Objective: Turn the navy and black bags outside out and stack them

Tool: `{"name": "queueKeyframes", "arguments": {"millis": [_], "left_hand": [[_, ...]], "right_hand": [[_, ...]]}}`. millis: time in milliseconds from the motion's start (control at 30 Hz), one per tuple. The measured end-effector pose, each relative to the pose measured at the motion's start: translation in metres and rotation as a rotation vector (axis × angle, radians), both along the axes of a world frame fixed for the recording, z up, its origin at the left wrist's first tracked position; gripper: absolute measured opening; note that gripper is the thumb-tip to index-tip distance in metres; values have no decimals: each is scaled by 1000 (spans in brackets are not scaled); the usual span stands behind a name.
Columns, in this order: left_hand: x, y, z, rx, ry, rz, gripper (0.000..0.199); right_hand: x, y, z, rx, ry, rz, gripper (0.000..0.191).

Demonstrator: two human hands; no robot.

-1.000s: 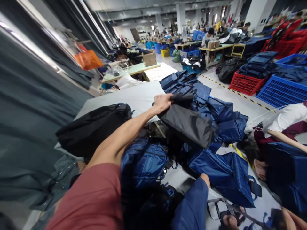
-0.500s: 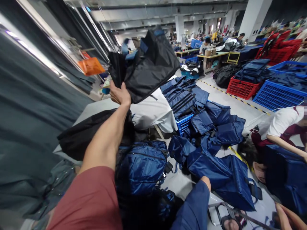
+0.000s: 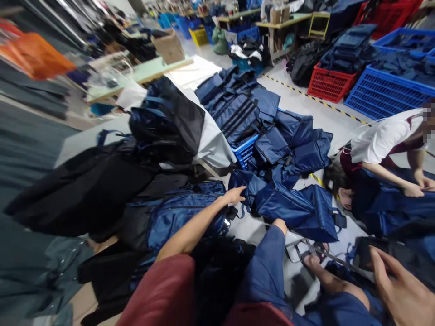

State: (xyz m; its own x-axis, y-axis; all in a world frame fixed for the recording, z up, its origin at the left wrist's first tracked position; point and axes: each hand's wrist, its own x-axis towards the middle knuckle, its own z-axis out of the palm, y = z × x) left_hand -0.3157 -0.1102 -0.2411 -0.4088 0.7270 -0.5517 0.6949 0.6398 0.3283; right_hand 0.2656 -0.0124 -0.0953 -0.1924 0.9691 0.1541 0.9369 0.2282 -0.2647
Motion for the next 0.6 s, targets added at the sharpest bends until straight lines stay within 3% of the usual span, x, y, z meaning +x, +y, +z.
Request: {"name": "queueKeyframes", "arguments": {"millis": [133, 300, 367, 467, 533, 600], "left_hand": [[75, 38, -71, -108, -101, -21, 89], [132, 105, -130, -132, -70, 10, 97], [143, 133, -149, -129, -38, 21, 92], [145, 164, -171, -155, -16, 32, 70], [141, 173, -179, -158, -15, 10, 56], [137, 175, -176, -124, -8, -41, 50]], "right_hand": [[-20, -2, 15, 68, -93, -87, 66], [-21, 0, 13, 214, -106, 32, 48], [-23, 2, 13, 233, -95, 59, 41], [-31, 6, 16, 258, -48, 88, 28], [-37, 10, 17, 272, -18, 116, 20], [-42, 14, 18, 275, -3, 136, 14]]}}
